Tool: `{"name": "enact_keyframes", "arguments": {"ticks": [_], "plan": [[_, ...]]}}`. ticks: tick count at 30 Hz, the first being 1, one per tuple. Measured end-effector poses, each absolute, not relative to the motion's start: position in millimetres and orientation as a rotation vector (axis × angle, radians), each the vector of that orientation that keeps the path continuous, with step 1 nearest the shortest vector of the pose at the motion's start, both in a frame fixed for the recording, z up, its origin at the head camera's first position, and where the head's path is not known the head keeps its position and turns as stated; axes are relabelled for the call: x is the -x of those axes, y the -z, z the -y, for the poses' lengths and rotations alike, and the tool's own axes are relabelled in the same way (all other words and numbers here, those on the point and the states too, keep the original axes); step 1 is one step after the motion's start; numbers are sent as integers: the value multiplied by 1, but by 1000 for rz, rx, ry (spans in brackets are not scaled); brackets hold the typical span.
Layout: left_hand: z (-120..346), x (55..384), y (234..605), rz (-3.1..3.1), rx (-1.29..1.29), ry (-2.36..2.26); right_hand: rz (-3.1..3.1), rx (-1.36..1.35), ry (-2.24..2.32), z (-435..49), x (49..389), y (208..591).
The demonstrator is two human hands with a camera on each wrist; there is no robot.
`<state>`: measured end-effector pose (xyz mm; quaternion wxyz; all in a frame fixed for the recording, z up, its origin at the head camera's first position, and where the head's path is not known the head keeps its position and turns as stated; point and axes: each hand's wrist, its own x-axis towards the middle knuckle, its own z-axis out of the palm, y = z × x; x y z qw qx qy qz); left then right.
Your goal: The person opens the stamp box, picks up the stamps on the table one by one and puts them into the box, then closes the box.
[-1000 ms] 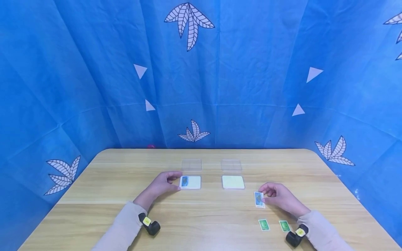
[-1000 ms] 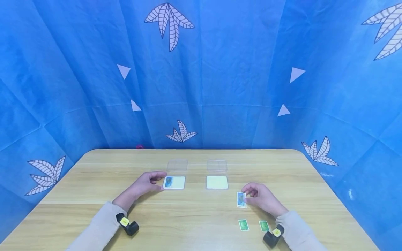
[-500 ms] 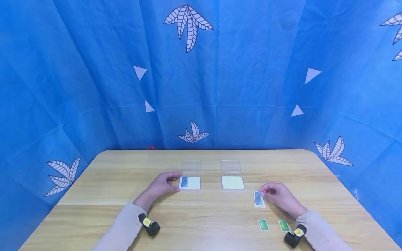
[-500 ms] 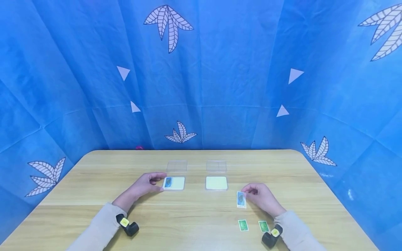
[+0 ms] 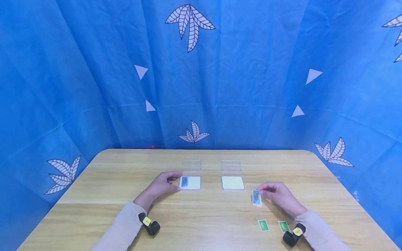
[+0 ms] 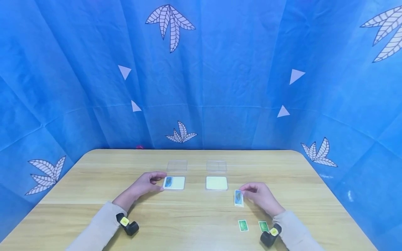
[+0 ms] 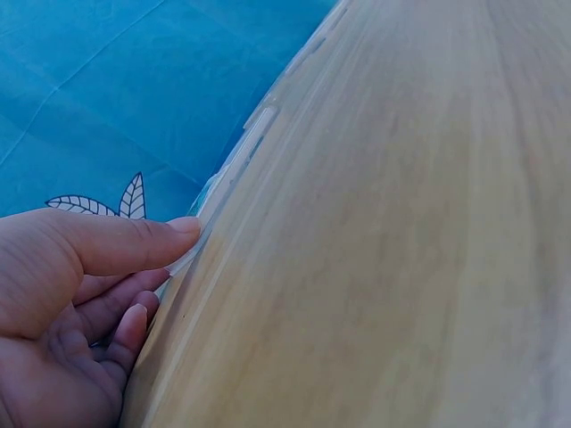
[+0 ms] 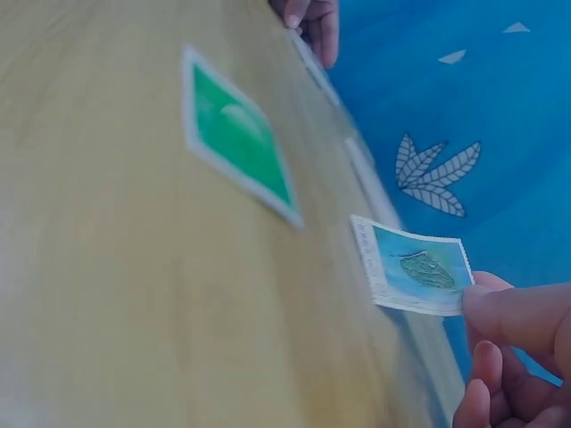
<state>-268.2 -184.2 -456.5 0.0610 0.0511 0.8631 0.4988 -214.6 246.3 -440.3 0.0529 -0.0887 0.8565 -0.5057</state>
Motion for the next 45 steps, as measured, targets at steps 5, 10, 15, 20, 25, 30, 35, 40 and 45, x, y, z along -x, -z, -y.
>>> {"name": "enact_keyframes", "arguments": {"ticks": [5,10,15,20,25,30,35,40,45], "plan": [[184,270,457,-2615,-149,-1501,-2546,215,1563,-245,215,434],[185,270,457,-2606,-147,-1514,-2546,164,1560,-239,215,426],[185,269,456,-2600,-134,-1500,-2544,138,1560,-229,215,421],[184,268,455,-2602,-127,-1494,-2532,157,1574,-218,218,416],[184,268,455,-2605,-120,-1496,-2496,218,1608,-205,224,414],[184,269,456,-2600,-120,-1499,-2454,321,1635,-189,231,414],[184,269,457,-2587,-101,-1499,-2417,415,1639,-173,237,412],[185,268,456,-2589,-113,-1504,-2378,471,1665,-156,243,410],[185,268,456,-2588,-131,-1512,-2390,488,1621,-140,247,407]]}}
